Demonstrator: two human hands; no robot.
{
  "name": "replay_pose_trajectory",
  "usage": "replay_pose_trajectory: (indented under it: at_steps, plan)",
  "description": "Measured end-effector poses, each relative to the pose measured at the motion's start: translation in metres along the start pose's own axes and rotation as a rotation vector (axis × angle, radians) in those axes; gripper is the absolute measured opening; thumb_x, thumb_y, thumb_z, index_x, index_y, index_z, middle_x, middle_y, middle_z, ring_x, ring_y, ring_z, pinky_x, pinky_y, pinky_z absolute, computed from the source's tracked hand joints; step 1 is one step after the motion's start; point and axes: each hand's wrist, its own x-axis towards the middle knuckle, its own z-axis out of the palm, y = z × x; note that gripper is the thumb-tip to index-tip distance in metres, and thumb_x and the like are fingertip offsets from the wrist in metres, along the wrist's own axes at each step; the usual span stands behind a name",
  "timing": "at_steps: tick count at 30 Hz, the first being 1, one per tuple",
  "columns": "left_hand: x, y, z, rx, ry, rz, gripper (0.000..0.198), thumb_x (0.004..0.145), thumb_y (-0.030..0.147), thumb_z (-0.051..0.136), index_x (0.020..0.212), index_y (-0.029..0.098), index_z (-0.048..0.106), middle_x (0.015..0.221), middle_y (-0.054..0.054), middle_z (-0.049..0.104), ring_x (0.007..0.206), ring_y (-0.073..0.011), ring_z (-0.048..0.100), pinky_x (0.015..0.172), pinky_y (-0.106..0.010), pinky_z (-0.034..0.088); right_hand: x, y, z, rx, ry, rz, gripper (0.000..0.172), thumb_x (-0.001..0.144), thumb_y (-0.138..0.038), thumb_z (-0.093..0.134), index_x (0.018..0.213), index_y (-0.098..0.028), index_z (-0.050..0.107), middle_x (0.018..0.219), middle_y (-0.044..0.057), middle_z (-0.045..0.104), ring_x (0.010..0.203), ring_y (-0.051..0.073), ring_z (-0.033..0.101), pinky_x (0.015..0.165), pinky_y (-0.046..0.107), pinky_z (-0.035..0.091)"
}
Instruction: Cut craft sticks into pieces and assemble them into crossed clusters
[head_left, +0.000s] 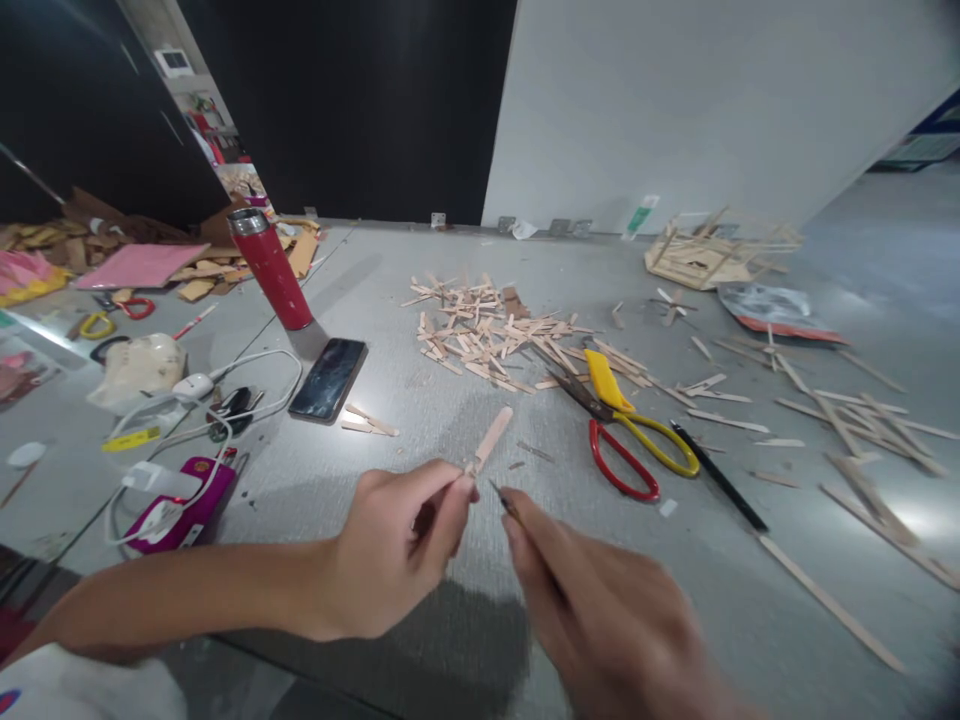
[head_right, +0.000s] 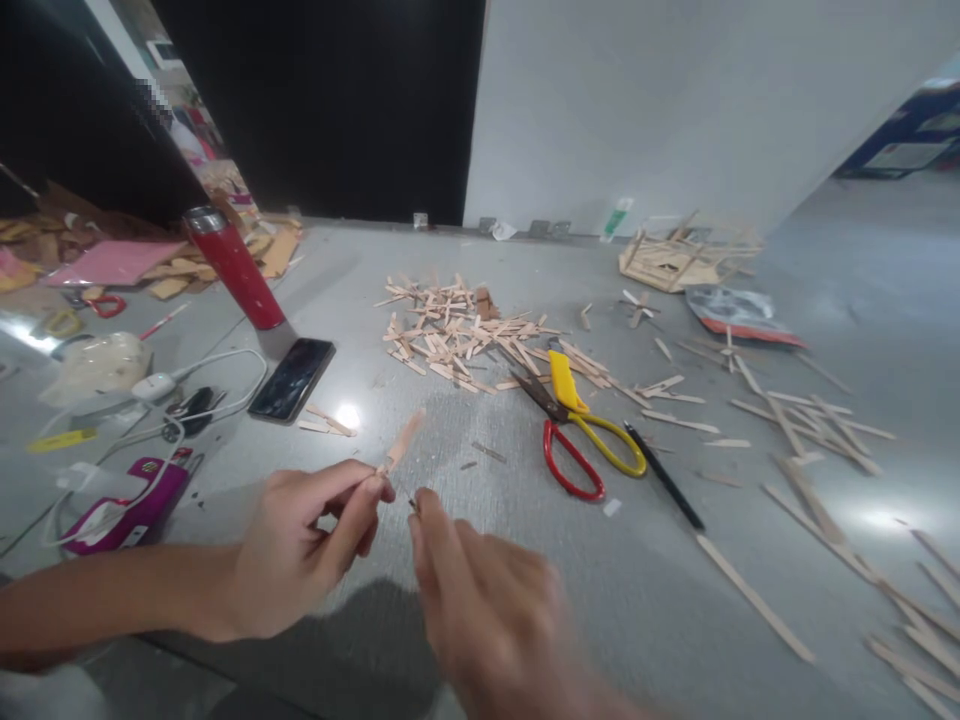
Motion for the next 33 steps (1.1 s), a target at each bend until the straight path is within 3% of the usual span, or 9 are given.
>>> replay_pose_trajectory:
  at_steps: [3,6,11,16,25,29,33]
  plan:
    - [-0.001,0.003,0.000,-0.054,-0.031,-0.007,0.029,0.104,0.019,0.045,0.078,0.016,0.058,0.053,0.006,0.052,0.044,-0.0041,0.046,0.048,-0.014,0.036,0.010,0.003,0.002,0.327,0.039,0.288,0.015,0.106,-0.014,0.050,0.100,-0.021,0.062,0.069,-0.003,0.066,0.051,0.010,0.061,0.050,0.023,0.046]
    - [-0.003,0.007,0.002,-0.095,-0.073,-0.032,0.035,0.105,0.021,0.044,0.071,0.018,0.051,0.053,0.006,0.051,0.045,-0.0039,0.047,0.049,-0.013,0.037,0.016,0.004,0.002,0.501,0.045,0.413,0.011,0.101,-0.016,0.058,0.096,-0.024,0.061,0.073,-0.005,0.064,0.051,0.008,0.057,0.049,0.020,0.046]
    - [-0.005,0.006,0.006,-0.140,-0.126,-0.100,0.036,0.107,0.023,0.043,0.073,0.018,0.052,0.054,0.007,0.052,0.046,-0.0043,0.048,0.051,-0.014,0.038,0.011,0.001,0.006,0.518,0.150,0.393,0.017,0.092,-0.013,0.071,0.100,-0.026,0.063,0.075,-0.006,0.064,0.042,0.004,0.044,0.038,0.018,0.034]
    - [-0.004,0.007,0.006,-0.133,-0.177,-0.129,0.037,0.108,0.028,0.041,0.073,0.019,0.051,0.056,0.006,0.053,0.049,-0.0059,0.050,0.054,-0.016,0.039,0.006,0.001,0.009,0.443,0.162,0.421,0.017,0.093,-0.017,0.073,0.106,-0.026,0.067,0.057,-0.012,0.051,0.036,0.004,0.039,0.035,0.018,0.031]
    - [-0.002,0.008,0.005,-0.027,-0.222,-0.136,0.023,0.102,0.026,0.044,0.080,0.021,0.048,0.060,0.005,0.051,0.051,-0.0097,0.047,0.052,-0.021,0.035,-0.001,0.011,0.020,0.372,0.195,0.344,0.024,0.093,-0.015,0.072,0.113,-0.026,0.065,0.056,-0.011,0.057,0.042,0.006,0.054,0.044,0.017,0.043]
    - [0.000,0.007,0.005,0.002,-0.242,-0.148,0.025,0.102,0.026,0.042,0.078,0.021,0.048,0.060,0.005,0.050,0.050,-0.0100,0.047,0.051,-0.022,0.035,0.000,0.018,0.022,0.461,0.033,0.351,0.008,0.096,-0.019,0.066,0.103,-0.023,0.068,0.052,-0.009,0.058,0.038,0.008,0.052,0.039,0.018,0.040]
    - [0.001,0.007,0.004,0.014,-0.255,-0.137,0.024,0.101,0.022,0.041,0.079,0.020,0.052,0.061,0.004,0.053,0.049,-0.0101,0.047,0.051,-0.022,0.034,0.000,0.018,0.023,0.550,-0.042,0.407,0.009,0.096,-0.021,0.062,0.104,-0.024,0.067,0.058,-0.005,0.064,0.038,0.009,0.049,0.035,0.019,0.037]
